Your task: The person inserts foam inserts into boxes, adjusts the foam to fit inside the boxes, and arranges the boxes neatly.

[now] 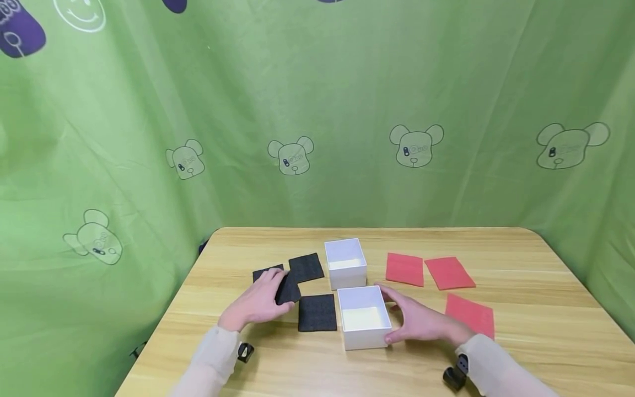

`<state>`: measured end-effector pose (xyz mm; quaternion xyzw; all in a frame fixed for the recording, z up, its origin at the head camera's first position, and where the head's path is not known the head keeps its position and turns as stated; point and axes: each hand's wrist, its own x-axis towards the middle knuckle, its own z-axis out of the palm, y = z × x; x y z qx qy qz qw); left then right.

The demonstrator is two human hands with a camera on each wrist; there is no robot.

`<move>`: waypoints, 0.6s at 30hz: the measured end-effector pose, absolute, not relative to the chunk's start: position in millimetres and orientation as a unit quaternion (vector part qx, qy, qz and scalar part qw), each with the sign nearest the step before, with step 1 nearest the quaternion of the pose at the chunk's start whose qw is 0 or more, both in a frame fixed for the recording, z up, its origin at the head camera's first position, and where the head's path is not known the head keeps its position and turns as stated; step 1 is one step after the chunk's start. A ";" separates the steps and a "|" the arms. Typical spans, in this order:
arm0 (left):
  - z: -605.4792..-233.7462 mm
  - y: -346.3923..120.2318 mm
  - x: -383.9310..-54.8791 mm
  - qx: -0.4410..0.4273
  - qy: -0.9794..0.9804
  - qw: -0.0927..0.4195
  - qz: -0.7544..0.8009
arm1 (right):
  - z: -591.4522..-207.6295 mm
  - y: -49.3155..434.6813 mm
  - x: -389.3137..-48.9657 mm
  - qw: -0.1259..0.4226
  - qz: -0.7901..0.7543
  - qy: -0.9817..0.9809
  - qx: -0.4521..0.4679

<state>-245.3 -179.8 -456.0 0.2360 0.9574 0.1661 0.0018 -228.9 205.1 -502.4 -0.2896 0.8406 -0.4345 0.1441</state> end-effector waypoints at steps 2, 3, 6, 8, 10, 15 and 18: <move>-450.8 -173.2 -245.1 0.243 0.957 -0.007 0.160 | -503.2 205.3 -229.1 0.143 -0.432 0.840 -0.296; -447.9 -170.0 -244.5 0.245 0.956 -0.010 0.159 | -503.8 205.5 -229.4 0.143 -0.432 0.839 -0.297; -440.0 -160.1 -242.7 0.259 0.952 -0.020 0.160 | -505.7 206.3 -230.0 0.147 -0.429 0.839 -0.300; -435.4 -153.7 -241.3 0.269 0.949 -0.023 0.162 | -506.7 206.5 -230.1 0.150 -0.429 0.840 -0.297; -431.6 -147.4 -239.7 0.281 0.945 -0.024 0.163 | -507.1 206.4 -230.0 0.153 -0.428 0.841 -0.294; -425.8 -130.9 -236.3 0.304 0.936 -0.018 0.174 | -506.7 205.8 -229.8 0.152 -0.426 0.841 -0.296; -424.7 -120.5 -235.4 0.318 0.932 -0.018 0.175 | -506.1 205.6 -229.7 0.148 -0.424 0.841 -0.300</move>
